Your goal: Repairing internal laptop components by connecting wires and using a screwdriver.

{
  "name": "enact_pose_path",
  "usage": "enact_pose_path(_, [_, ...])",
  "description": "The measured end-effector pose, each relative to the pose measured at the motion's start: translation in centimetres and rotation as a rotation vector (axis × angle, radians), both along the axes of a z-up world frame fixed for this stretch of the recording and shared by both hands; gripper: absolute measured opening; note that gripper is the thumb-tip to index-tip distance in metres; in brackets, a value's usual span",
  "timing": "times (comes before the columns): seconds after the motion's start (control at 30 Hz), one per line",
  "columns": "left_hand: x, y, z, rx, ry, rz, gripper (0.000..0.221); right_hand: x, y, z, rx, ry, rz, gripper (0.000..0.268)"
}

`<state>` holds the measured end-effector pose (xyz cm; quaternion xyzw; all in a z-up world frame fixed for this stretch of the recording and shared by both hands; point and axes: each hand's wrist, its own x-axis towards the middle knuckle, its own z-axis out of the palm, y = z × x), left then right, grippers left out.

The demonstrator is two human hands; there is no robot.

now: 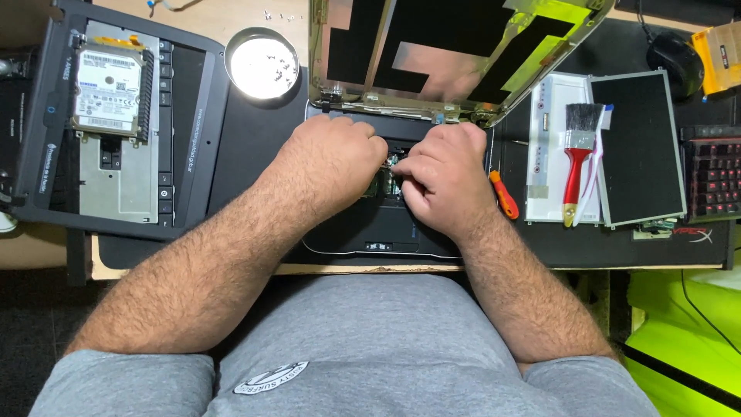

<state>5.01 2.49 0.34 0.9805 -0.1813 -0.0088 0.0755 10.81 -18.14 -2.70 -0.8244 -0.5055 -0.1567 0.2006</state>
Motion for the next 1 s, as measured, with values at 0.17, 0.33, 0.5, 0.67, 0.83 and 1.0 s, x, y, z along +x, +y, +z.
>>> enact_pose_path(0.17, [-0.1,0.1,-0.2,-0.022,-0.028,-0.015,0.007,0.3,-0.2,0.0,-0.013,-0.021,-0.016,0.009])
enact_pose_path(0.33, [0.5,0.0,-1.3,-0.073,-0.015,-0.005,0.008,0.4,0.0,-0.2,0.003,-0.039,-0.001,0.011])
enact_pose_path(0.5, [0.6,-0.2,-1.6,-0.065,-0.066,-0.009,0.008,0.2,0.1,-0.2,0.035,-0.039,0.033,0.013])
enact_pose_path(0.67, [0.5,-0.4,-2.1,-0.039,-0.116,-0.006,0.008,0.3,0.0,0.0,0.044,-0.002,0.032,0.014])
enact_pose_path(0.83, [0.2,-0.6,-2.5,-0.004,-0.169,0.018,0.007,0.2,0.2,0.2,0.061,0.033,0.039,0.015])
enact_pose_path(1.0, [0.1,-0.5,-1.9,-0.003,-0.122,0.006,0.010,0.0,0.4,0.8,0.063,0.032,0.044,0.012])
